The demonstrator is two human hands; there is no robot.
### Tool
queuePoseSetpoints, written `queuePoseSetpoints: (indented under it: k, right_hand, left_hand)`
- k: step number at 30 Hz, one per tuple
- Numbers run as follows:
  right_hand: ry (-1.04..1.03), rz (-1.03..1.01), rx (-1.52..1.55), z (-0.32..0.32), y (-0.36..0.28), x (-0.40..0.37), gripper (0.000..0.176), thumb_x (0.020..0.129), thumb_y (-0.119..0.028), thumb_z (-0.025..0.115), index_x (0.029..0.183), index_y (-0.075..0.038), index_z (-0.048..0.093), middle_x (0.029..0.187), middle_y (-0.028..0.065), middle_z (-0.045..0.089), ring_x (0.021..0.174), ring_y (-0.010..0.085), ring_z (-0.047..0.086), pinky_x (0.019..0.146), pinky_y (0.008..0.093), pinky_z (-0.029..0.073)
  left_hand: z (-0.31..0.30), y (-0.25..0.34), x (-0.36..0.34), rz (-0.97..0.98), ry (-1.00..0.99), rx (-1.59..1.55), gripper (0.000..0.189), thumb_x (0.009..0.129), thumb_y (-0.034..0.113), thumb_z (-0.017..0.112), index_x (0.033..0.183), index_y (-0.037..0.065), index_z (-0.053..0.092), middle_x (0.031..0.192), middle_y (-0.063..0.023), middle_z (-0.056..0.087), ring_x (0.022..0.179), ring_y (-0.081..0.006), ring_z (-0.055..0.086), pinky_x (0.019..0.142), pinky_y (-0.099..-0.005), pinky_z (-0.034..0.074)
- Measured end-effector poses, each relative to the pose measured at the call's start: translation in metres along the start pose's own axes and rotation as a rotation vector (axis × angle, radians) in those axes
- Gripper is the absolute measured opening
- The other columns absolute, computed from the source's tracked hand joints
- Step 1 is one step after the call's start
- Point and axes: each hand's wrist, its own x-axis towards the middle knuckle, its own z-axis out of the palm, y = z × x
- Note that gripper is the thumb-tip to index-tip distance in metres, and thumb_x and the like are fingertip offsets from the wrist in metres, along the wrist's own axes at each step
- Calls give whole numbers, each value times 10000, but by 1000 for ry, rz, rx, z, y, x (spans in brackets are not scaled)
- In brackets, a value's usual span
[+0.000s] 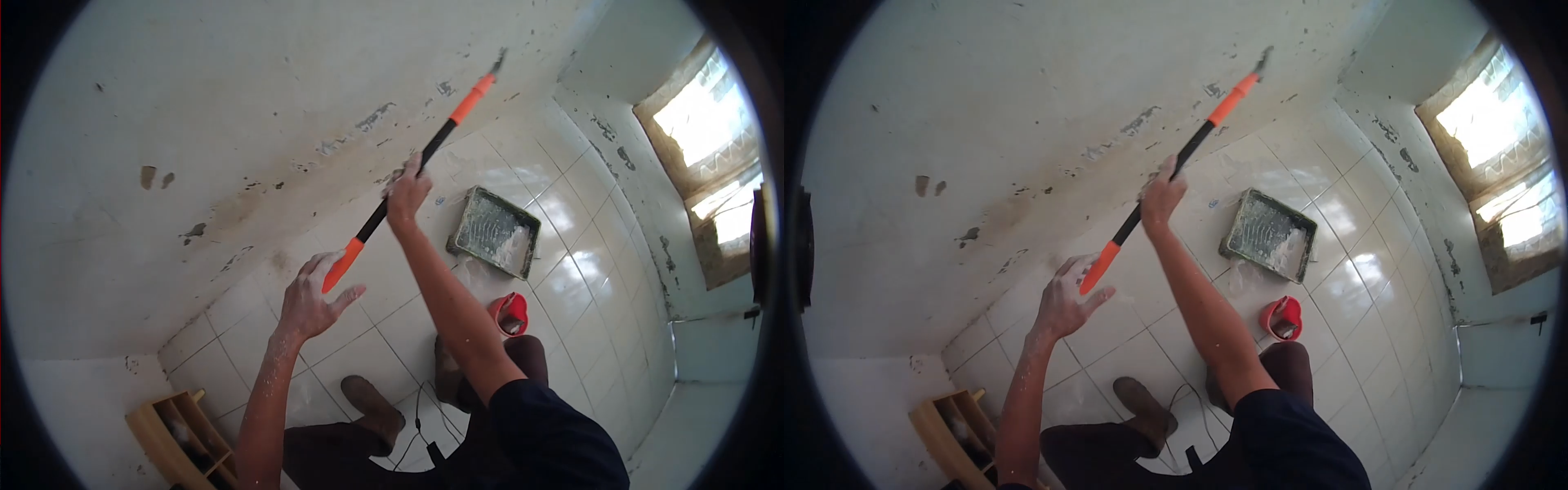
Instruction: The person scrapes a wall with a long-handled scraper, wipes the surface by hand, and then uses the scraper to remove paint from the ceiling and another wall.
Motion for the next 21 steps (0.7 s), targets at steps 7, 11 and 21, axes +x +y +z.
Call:
queuePoseSetpoints:
  k: [7,11,21]
  right_hand:
    - [-179,239,18,-37,99,-44,316,1086,-323,467,972,-29,484,568,1,444,378,103,426,337,300,394]
    - [-220,136,-95,-43,128,-41,272,1082,-284,465,1070,-12,458,581,5,447,391,113,445,346,310,407]
    - [-208,24,30,-44,114,-3,519,1084,-197,418,1547,-55,232,826,149,677,417,111,477,360,284,420]
  left_hand:
    - [100,-81,-23,-242,-13,7,539,946,287,695,1363,13,491,1004,-161,661,859,-263,683,703,-416,563]
    - [138,-105,-28,-411,10,-382,420,987,211,620,1323,5,476,772,-63,618,498,-126,549,463,-293,475]
    - [139,-91,-11,-161,106,-276,439,1071,361,508,1325,4,530,723,25,468,609,-60,433,530,-253,393]
